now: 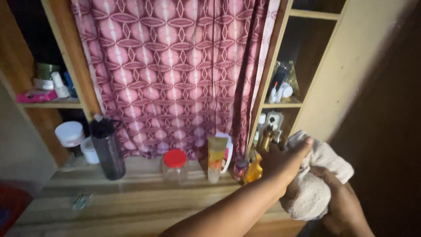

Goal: The person opens a dresser drawer, removes a cloth, and places it on the dresser. They then take several bottles and tubes from the upper shelves, wipe each with the cloth, and return them to the shelves. The person closes the drawer and continues wiping and restocking items on the dresser and shelves.

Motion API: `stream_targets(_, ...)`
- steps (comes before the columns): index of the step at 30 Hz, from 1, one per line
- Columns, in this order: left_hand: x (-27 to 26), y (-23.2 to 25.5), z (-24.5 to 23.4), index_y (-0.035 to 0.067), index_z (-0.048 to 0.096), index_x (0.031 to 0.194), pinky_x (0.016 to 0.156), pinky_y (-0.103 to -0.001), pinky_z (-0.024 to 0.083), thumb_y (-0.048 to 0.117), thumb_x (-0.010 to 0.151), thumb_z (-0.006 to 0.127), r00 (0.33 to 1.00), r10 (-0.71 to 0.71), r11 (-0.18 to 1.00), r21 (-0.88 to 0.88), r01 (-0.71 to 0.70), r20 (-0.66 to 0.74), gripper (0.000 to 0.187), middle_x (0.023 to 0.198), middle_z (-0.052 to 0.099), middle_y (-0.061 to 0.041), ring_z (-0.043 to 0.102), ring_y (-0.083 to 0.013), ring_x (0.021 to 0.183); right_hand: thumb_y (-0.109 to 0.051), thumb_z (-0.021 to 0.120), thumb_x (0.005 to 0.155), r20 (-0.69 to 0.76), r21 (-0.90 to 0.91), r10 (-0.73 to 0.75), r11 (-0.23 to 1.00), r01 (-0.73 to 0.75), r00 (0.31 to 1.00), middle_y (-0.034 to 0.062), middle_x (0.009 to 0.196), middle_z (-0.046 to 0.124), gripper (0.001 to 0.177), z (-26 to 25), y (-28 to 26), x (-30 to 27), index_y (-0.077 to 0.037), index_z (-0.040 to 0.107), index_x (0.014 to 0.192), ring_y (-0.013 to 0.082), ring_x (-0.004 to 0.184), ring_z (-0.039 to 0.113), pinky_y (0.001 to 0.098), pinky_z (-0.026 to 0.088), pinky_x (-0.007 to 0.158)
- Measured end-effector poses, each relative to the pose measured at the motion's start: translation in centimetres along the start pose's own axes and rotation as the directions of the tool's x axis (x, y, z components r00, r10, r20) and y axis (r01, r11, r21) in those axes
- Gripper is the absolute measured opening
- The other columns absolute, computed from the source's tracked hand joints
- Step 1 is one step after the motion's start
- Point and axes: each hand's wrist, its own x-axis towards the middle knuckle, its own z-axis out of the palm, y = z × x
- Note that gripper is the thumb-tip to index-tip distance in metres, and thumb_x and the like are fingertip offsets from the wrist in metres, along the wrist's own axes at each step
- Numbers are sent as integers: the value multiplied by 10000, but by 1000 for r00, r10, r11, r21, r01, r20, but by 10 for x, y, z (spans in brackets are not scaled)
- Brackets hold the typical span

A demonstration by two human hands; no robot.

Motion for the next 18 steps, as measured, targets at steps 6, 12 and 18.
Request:
stream_targets(6, 77, 44, 1, 9, 742, 1062, 750, -355, 517, 507, 782, 791, 941, -236, 887, -343, 311, 242, 573, 993, 738, -87, 658, -184, 858, -215, 570, 956, -131, -148, -87, 987, 67, 988, 115, 1147, 730, 406, 58, -43, 48, -26, 621, 1312, 266, 1013, 703, 446, 548, 866)
stream_targets(12, 158, 50, 5, 37, 758, 1069, 799, -308, 536, 374, 845, 753, 959, -28, 739, -640, 210, 282, 404, 1017, 756, -55, 680, -150, 883, -428, 500, 990, -181, 108, -66, 990, 87, 981, 99, 1267, 701, 548, 113, -69, 72, -109, 555, 1432, 263, 1104, 704, 513, 558, 898)
stream_targets(18, 190, 114, 7, 62, 728, 1112, 866, -368, 516, 489, 912, 708, 909, 14, 863, -464, 199, 416, 472, 1082, 726, -100, 663, -221, 961, -404, 485, 1053, -61, 176, -201, 962, 209, 978, 103, 1322, 668, 534, 107, -71, 137, -99, 500, 1491, 274, 1200, 646, 502, 552, 948)
